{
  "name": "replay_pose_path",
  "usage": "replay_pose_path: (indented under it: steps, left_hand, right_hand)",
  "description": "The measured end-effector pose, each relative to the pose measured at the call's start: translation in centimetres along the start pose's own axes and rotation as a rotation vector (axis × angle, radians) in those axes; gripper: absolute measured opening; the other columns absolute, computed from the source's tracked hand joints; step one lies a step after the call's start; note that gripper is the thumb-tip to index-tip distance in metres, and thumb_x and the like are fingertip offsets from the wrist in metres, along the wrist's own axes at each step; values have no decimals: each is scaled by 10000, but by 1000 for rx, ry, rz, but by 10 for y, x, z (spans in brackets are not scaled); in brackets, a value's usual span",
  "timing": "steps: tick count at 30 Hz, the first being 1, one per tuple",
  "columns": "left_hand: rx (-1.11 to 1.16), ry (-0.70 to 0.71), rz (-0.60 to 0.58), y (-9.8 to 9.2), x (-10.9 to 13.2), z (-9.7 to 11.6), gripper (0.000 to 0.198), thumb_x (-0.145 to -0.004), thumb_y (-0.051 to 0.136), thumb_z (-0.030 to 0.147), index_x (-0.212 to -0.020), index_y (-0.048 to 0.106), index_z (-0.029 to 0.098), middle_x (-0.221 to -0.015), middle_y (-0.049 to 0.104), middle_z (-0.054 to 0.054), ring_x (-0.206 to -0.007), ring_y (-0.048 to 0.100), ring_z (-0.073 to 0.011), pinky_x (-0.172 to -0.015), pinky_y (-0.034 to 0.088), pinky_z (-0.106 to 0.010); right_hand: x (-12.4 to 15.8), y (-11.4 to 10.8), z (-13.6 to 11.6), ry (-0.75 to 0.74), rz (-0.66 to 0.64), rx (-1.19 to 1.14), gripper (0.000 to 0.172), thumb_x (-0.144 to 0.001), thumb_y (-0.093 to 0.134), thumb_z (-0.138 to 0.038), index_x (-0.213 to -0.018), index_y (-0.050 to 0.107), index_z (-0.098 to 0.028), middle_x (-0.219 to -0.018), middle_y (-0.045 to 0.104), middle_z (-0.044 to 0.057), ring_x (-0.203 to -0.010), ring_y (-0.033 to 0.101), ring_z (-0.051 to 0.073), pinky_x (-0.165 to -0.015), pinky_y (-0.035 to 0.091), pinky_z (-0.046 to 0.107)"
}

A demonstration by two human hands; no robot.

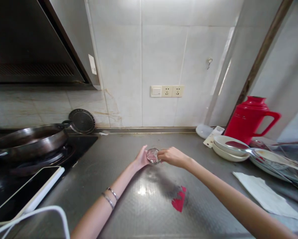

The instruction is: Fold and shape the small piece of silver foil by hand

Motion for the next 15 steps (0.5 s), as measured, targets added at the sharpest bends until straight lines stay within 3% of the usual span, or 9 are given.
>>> replay_pose_path:
  steps: [3,5,9,12,15]
  left_hand:
    - [-7,-259,-246,11,10,-2,658,-803,408,684,-938,627,79,-800,702,-160,-750,686,-276,-677,528,-404]
    - [-11,-310,-295,13,15,-4,645,-799,432,667,-967,625,75,-850,708,-180,-754,688,-289,-642,528,-402]
    - [94,-151,-121,12,12,-6,372,-820,507,486,-812,620,132,-707,704,-98,-608,667,-237,-587,521,-370]
    - [158,18,33,12,11,-4,322,-817,515,436,-763,618,136,-628,676,-58,-532,632,-197,-553,509,-335]
    - [186,130,82,14,13,-3,296,-816,519,394,-774,630,122,-646,676,-45,-526,611,-159,-537,490,-287]
  right_hand:
    - [-4,-4,-5,-108,3,93,175,-939,492,-237,-922,665,-221,-985,680,22,-880,573,162,-628,379,238]
    - [-6,-4,-7,-143,-10,140,198,-942,482,-235,-892,672,-215,-988,682,30,-898,554,174,-631,375,244]
    - [-11,-3,-8,-89,12,198,193,-921,501,-205,-859,684,-199,-1078,676,60,-979,520,220,-689,373,282]
    - [-13,-1,-11,36,23,191,214,-875,505,-99,-950,682,-193,-1143,657,90,-953,536,220,-725,374,308]
    - [-12,3,-18,149,14,117,278,-813,511,-47,-969,675,-209,-1120,675,73,-907,581,207,-747,374,309]
Point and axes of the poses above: each hand's wrist, its own x-axis away from the middle knuckle, its own y-axis out of the palm, z = x × y, the point moved 3 cm from there along -x, towards the middle knuckle
